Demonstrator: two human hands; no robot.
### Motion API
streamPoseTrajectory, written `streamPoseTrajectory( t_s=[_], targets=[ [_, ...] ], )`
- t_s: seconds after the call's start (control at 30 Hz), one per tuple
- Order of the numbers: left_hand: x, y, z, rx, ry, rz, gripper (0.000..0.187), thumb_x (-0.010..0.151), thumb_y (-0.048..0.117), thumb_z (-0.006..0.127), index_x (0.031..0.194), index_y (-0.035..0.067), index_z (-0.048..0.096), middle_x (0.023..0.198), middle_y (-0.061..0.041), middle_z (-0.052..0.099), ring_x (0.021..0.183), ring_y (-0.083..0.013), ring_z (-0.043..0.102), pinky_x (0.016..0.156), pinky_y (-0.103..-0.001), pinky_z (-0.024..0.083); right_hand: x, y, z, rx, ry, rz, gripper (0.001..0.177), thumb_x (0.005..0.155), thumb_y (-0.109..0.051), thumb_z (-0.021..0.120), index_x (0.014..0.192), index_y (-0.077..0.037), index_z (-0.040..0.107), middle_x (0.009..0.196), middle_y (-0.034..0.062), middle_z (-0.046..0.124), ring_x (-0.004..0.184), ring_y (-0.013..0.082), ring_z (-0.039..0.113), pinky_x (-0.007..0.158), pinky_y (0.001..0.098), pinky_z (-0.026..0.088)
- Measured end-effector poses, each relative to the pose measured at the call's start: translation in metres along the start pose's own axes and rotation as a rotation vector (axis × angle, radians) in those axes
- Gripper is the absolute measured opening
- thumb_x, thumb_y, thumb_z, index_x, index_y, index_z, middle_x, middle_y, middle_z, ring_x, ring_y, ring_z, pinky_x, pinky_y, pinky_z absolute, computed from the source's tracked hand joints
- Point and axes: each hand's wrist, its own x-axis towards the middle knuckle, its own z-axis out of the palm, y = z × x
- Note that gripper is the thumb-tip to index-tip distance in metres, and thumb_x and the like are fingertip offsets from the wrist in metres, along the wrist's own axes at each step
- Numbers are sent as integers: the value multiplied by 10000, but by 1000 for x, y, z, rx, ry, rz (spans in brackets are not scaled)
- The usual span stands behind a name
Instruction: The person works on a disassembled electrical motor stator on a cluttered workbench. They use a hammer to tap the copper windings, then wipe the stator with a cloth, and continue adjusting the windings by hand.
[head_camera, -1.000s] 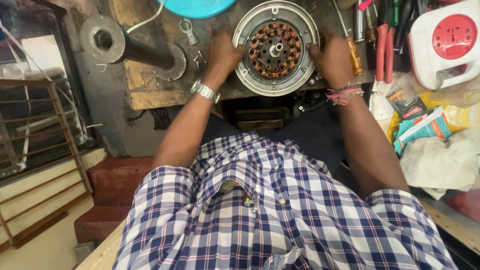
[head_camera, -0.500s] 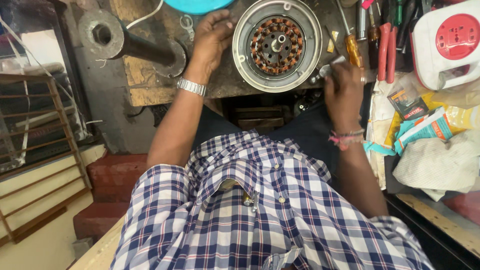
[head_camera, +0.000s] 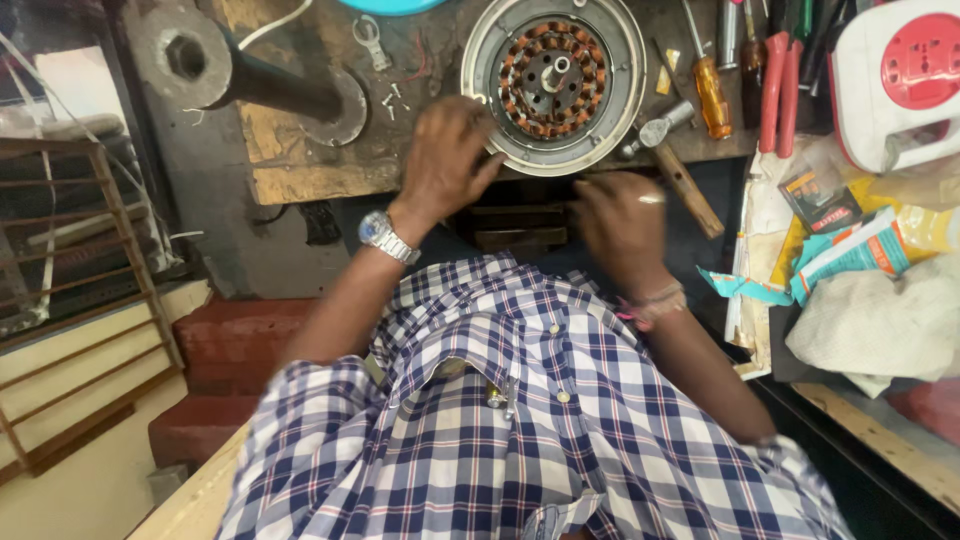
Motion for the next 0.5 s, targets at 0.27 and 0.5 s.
streamPoseTrajectory(
  t_s=[0.27,0.5],
  targets=[
    [32,-20,-8,37,-430,526,368,872,402,718,995,57,682,987,-81,621,1004,-266,579,927,-408,460,54,-10,35,-266,-212,-230,173,914,-167,644,1053,-69,674,1032,84,598,1018,256,598,859,397,487],
    [31,-12,7,255,-310,697,142,893,213,611,809,124,682,867,-26,620,894,-211,614,773,-335,481,50,-3,41,-463,-253,-323,111,879,-209,603,918,-116,649,923,51,566,936,222,606,764,351,483]
  ],
)
